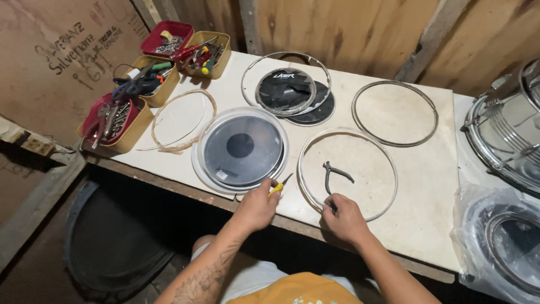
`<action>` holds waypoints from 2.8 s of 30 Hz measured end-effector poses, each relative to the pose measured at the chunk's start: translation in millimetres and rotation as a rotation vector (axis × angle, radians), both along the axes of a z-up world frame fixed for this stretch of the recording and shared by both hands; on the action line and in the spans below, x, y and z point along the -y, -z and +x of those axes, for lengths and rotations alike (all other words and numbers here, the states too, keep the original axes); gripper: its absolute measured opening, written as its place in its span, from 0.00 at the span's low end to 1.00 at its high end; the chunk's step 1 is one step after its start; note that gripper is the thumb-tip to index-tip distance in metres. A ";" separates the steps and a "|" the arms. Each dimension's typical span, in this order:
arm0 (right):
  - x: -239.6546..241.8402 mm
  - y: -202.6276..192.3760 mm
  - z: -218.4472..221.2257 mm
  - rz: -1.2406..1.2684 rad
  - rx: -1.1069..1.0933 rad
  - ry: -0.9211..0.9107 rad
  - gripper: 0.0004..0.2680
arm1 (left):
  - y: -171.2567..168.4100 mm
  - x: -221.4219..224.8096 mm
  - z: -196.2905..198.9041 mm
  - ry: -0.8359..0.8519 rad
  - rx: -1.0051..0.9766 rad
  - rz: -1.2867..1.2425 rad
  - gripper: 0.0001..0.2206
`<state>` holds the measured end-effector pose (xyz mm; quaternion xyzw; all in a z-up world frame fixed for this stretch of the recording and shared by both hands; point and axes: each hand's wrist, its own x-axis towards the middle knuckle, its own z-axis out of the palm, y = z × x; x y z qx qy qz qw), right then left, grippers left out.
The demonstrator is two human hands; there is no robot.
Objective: Cleaning and adjusting drum components including hoops and heads on a repair bench
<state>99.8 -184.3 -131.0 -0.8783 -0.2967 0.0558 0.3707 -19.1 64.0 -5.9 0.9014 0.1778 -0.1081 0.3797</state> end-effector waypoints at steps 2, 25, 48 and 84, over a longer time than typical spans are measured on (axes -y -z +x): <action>2.8 0.4 -3.7 -0.006 -0.011 -0.020 0.04 | 6.8 -1.0 -2.0 -0.084 0.002 -0.086 0.19; 0.8 -53.0 -17.2 -0.306 -0.199 -0.095 0.08 | 17.0 56.9 -42.7 0.139 0.092 0.175 0.20; 17.4 -34.9 -3.4 -0.160 -0.220 -0.125 0.08 | 20.3 88.0 -23.5 0.272 0.116 0.348 0.18; 17.1 -10.6 3.6 -0.133 0.018 -0.136 0.04 | 35.1 99.7 20.7 0.412 0.125 0.469 0.15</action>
